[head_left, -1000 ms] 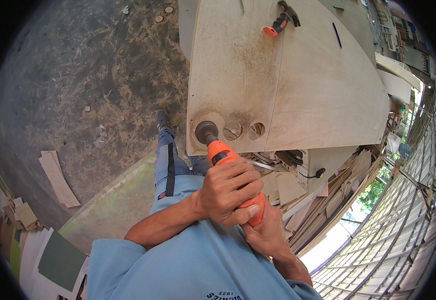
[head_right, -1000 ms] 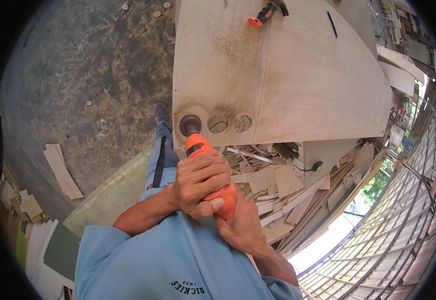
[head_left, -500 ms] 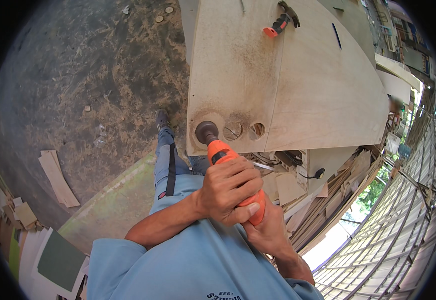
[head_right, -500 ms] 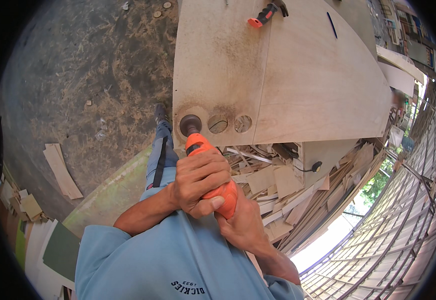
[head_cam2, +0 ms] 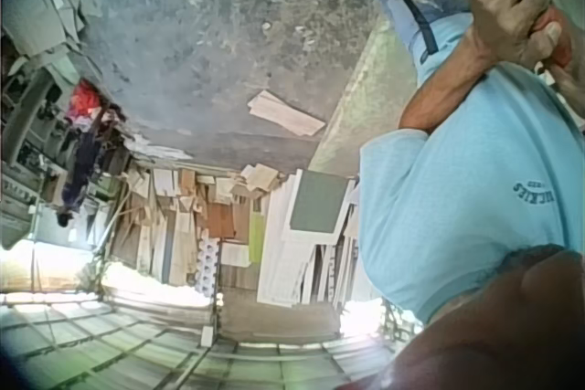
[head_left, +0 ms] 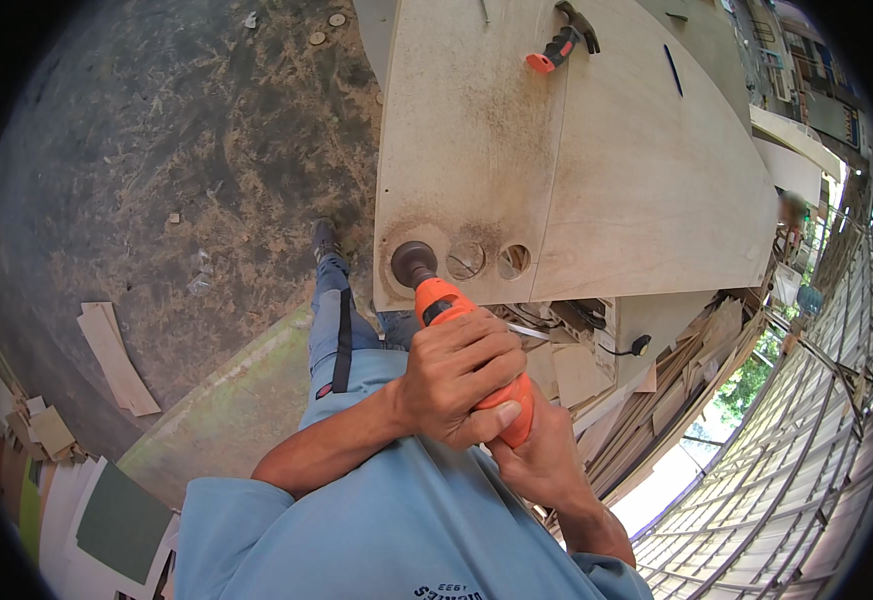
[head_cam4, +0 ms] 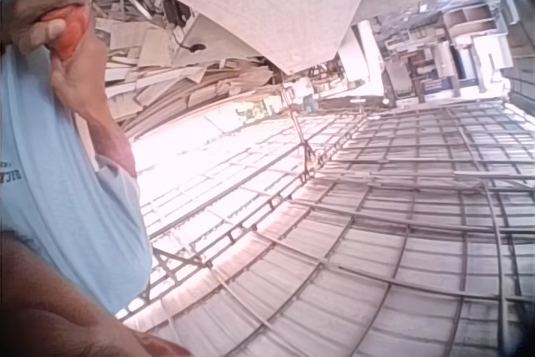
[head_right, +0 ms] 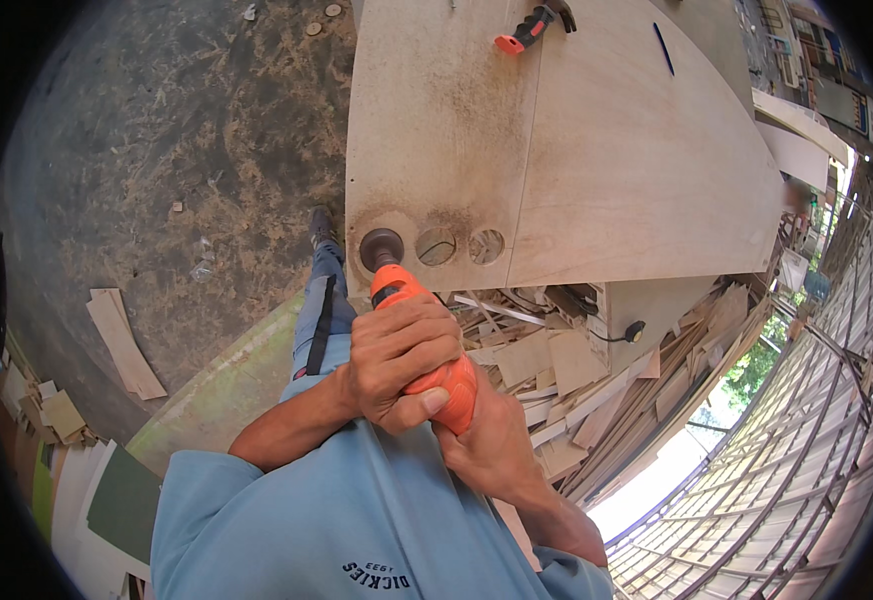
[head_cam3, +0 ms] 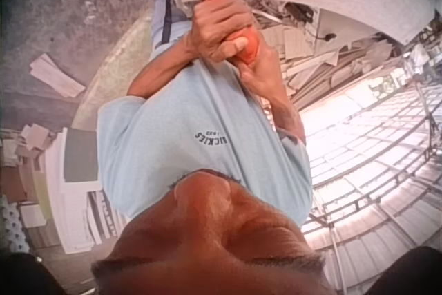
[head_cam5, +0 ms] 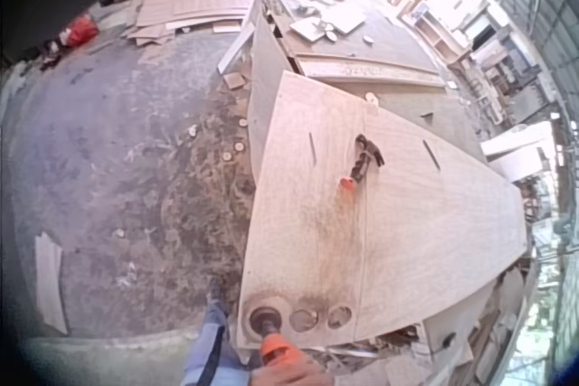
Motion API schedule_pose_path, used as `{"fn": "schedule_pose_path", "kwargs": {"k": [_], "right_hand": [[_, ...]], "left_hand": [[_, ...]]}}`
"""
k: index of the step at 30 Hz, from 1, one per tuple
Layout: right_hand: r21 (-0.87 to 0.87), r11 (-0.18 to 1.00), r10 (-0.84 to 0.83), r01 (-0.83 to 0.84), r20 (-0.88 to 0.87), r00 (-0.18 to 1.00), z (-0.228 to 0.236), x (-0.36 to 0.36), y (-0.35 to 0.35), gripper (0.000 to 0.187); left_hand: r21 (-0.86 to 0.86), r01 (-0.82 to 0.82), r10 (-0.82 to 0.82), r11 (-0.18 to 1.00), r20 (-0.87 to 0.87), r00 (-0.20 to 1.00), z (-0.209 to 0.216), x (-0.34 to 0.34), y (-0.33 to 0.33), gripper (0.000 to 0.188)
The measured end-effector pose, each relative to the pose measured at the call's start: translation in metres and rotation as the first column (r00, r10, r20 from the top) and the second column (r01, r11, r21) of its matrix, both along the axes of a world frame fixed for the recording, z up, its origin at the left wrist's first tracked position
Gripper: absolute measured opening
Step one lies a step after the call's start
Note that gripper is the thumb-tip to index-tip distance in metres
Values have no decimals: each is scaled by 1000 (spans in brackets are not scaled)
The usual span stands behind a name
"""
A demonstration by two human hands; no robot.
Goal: The person drills holes in a large wooden board using a power drill, then retrieves and places several electrical socket covers into the drilled holes to check their fit.
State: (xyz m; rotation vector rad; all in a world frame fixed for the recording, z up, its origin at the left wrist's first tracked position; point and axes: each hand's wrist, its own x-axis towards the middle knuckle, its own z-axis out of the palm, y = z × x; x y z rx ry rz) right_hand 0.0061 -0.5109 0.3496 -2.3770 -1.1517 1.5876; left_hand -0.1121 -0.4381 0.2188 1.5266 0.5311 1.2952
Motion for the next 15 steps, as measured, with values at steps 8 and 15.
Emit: {"fn": "schedule_pose_path", "kwargs": {"k": [8,15], "right_hand": [[-52,999,9,-9,7,1000,3,2,6,54],[-61,998,-18,19,14,1000,6,1,10,39]], "left_hand": [[-8,-19,19,1000,4,1000,1,0,2,34],[-17,-25,25,1000,5,1000,2,2,2,34]]}}
